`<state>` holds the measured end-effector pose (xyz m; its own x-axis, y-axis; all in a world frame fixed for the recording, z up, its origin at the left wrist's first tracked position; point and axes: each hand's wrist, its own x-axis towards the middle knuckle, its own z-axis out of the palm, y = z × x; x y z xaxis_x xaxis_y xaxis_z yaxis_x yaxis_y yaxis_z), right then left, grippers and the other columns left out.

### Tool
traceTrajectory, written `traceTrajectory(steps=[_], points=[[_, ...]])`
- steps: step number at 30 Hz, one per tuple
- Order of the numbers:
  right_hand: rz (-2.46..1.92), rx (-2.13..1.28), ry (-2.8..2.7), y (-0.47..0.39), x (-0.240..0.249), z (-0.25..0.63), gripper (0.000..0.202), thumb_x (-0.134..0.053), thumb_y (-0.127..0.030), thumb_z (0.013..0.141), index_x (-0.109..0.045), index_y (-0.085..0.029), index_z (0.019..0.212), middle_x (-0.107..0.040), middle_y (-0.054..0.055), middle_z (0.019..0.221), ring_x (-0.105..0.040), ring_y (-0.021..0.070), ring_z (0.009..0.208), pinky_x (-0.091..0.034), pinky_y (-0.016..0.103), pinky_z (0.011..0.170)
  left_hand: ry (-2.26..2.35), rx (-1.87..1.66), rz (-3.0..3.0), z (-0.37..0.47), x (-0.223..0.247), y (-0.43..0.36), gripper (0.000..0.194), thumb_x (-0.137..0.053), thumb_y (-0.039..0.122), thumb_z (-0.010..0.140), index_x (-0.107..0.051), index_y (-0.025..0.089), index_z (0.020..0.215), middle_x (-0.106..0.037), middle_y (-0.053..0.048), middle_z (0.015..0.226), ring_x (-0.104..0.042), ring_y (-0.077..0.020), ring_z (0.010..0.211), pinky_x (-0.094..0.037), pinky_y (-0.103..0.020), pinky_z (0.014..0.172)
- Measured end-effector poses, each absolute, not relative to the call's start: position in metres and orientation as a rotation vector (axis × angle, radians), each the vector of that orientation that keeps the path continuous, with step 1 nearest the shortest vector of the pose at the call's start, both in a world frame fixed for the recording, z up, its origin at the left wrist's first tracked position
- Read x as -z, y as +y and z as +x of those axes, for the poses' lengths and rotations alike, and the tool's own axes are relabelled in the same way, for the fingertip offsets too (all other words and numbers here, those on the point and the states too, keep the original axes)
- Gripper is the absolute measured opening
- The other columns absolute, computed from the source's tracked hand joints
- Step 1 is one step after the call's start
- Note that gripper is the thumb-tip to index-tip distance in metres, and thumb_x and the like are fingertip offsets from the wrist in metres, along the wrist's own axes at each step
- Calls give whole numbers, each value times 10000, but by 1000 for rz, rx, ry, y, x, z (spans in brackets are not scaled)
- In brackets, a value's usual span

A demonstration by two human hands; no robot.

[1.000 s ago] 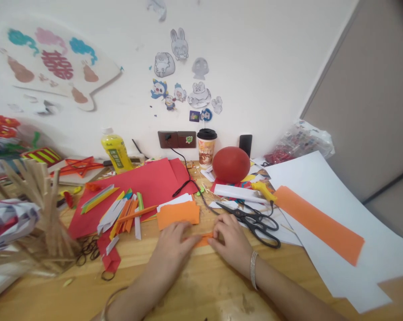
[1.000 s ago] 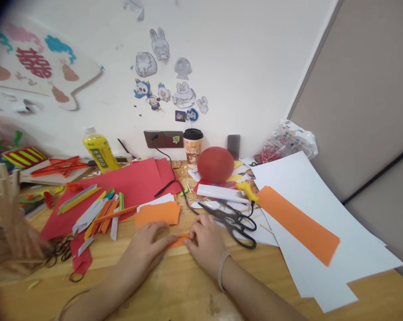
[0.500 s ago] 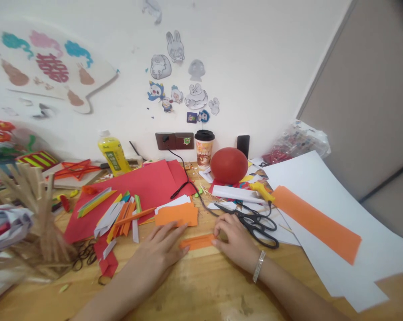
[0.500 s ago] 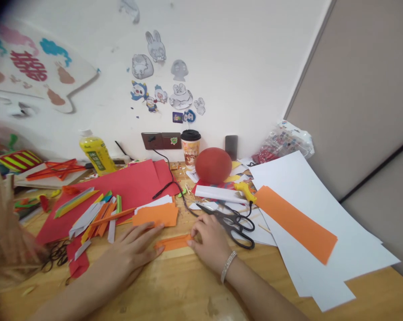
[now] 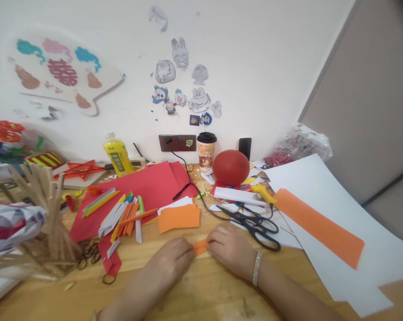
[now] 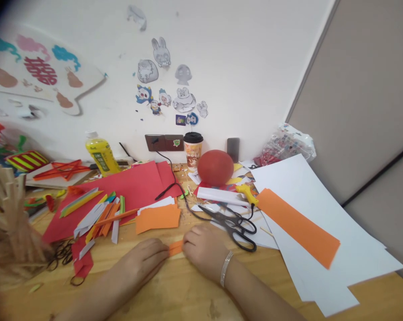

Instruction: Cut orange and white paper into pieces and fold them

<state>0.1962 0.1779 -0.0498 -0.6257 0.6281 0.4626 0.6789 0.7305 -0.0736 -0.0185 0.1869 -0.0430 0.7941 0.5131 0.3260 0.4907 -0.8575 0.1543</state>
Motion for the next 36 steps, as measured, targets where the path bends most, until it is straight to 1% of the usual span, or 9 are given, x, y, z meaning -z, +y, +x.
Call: traceTrajectory(steps=[3, 7, 14, 18, 21, 27, 32, 34, 36], points=[[-1067, 157, -2437, 179, 51, 195, 164, -504, -191, 873, -610, -168, 750, -635, 33, 783, -514, 160, 745, -392, 284, 652, 973, -559, 2865, -13, 43, 184, 242, -361, 145, 907, -589, 153, 823, -588, -53, 779, -551, -166, 731, -504, -308, 679], [-1107, 9, -2404, 181, 51, 195, 117, -566, -253, 841, -599, -172, 764, -624, 31, 807, -513, 161, 780, -403, 279, 687, 985, -568, 2838, -14, 43, 186, 209, -382, 140, 896, -564, 160, 797, -572, -40, 777, -538, -167, 733, -494, -313, 693], [-1090, 14, -2404, 182, 54, 192, 159, -483, -199, 882, -596, -166, 775, -613, 33, 756, -499, 167, 748, -388, 284, 668, 876, -501, 2901, -16, 40, 185, 226, -401, 112, 891, -510, 152, 1085, -585, -67, 918, -532, -184, 841, -488, -341, 771], [-1184, -40, -2372, 178, 50, 189, 149, -492, -189, 863, -586, -166, 750, -596, 29, 747, -487, 166, 743, -371, 287, 666, 978, -464, 2879, -12, 39, 183, 170, -412, 117, 877, -579, 143, 897, -594, -62, 825, -547, -189, 762, -495, -335, 701], [-1270, -119, -2326, 175, 47, 187, 124, -496, -181, 851, -574, -169, 755, -584, 25, 762, -478, 166, 770, -366, 284, 687, 1165, -459, 2768, -9, 41, 185, 223, -411, 157, 881, -580, 154, 736, -593, -49, 742, -555, -183, 700, -489, -321, 657], [-1554, -124, -2213, 176, 48, 184, 138, -564, -236, 814, -540, -177, 692, -566, 14, 756, -474, 166, 746, -342, 286, 659, 1382, -442, 2810, -8, 37, 192, 284, -399, 193, 886, -581, 158, 670, -615, -59, 699, -577, -203, 677, -476, -338, 643], [-1700, -52, -2151, 177, 50, 184, 156, -576, -251, 799, -521, -188, 667, -561, 12, 736, -475, 173, 728, -320, 291, 629, 1428, -435, 3020, -9, 36, 192, 288, -394, 261, 905, -598, 134, 746, -631, -85, 722, -583, -223, 656, -488, -366, 591], [-1693, -55, -2140, 177, 51, 184, 128, -578, -252, 798, -522, -191, 700, -561, 10, 745, -477, 173, 731, -322, 292, 637, 1198, -563, 3192, -8, 42, 188, 285, -338, 207, 922, -609, 122, 902, -665, -108, 862, -610, -230, 779, -507, -381, 681], [-1678, -58, -2134, 178, 53, 184, 107, -573, -250, 804, -520, -193, 730, -561, 11, 760, -478, 176, 744, -325, 293, 651, 880, -673, 3330, -4, 51, 182, 301, -311, 160, 925, -561, 122, 1087, -661, -111, 1047, -598, -223, 969, -498, -370, 817]])
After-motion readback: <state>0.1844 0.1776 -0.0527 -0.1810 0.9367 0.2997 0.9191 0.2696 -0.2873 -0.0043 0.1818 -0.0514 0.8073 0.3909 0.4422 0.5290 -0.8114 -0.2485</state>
